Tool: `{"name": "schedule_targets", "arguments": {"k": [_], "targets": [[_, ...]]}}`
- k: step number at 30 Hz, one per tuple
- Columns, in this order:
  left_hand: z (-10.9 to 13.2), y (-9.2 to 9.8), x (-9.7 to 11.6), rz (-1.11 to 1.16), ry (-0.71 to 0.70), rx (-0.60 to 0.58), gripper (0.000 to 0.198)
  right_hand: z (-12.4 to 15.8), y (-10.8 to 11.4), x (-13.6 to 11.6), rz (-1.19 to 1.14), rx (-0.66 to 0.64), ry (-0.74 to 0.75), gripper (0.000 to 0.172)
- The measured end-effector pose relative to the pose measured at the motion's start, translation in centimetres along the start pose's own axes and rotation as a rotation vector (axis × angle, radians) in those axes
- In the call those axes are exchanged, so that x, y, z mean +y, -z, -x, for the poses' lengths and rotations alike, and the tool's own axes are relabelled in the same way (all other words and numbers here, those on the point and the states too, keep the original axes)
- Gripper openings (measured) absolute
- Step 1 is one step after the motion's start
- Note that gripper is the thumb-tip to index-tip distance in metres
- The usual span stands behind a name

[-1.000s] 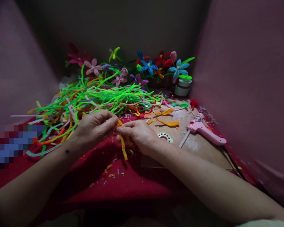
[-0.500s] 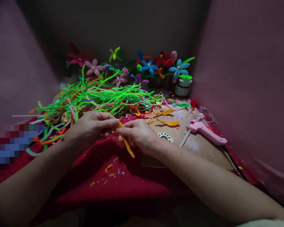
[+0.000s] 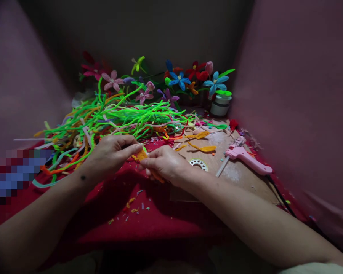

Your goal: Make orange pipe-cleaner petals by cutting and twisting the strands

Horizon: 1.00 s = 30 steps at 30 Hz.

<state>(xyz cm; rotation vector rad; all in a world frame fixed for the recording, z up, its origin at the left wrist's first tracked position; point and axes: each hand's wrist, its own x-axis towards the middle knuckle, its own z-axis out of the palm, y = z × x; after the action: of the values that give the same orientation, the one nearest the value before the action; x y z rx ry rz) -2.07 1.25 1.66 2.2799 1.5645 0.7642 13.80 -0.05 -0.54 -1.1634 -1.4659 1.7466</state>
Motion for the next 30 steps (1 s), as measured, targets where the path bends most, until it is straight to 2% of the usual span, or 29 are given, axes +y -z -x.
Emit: {"name": "schedule_targets", "arguments": {"k": [3,5,10,12,16,22,30], "targets": [[0.0,0.0,0.2,-0.021,-0.024,0.063,0.026,0.0,-0.1,-0.2,-0.028,0.011,-0.011,0.031],[0.0,-0.2,0.2,0.081,0.009,0.066,0.025,-0.1,-0.1,-0.1,-0.061,0.029,-0.008,0.028],[-0.2,-1.0,-0.7,0.770,0.277,-0.190,0.025,-0.4,0.0,0.2,-0.058,0.037,0.023,0.027],[-0.3,-1.4,-1.0,0.848,0.310,-0.199,0.026,-0.5,0.0,0.4,-0.084,0.006,0.019,0.027],[-0.5,-1.3,-0.7,0.722,0.298,-0.110,0.023,-0.8,0.1,0.9,-0.161,-0.088,0.004,0.026],[-0.5,-0.5,-0.1,0.645,0.255,-0.046,0.025,-0.9,-0.1,1.4,-0.261,-0.227,-0.038,0.030],[-0.5,-0.8,-0.7,0.421,0.174,0.066,0.026,-0.9,-0.3,1.5,-0.250,-0.165,-0.087,0.028]]}}
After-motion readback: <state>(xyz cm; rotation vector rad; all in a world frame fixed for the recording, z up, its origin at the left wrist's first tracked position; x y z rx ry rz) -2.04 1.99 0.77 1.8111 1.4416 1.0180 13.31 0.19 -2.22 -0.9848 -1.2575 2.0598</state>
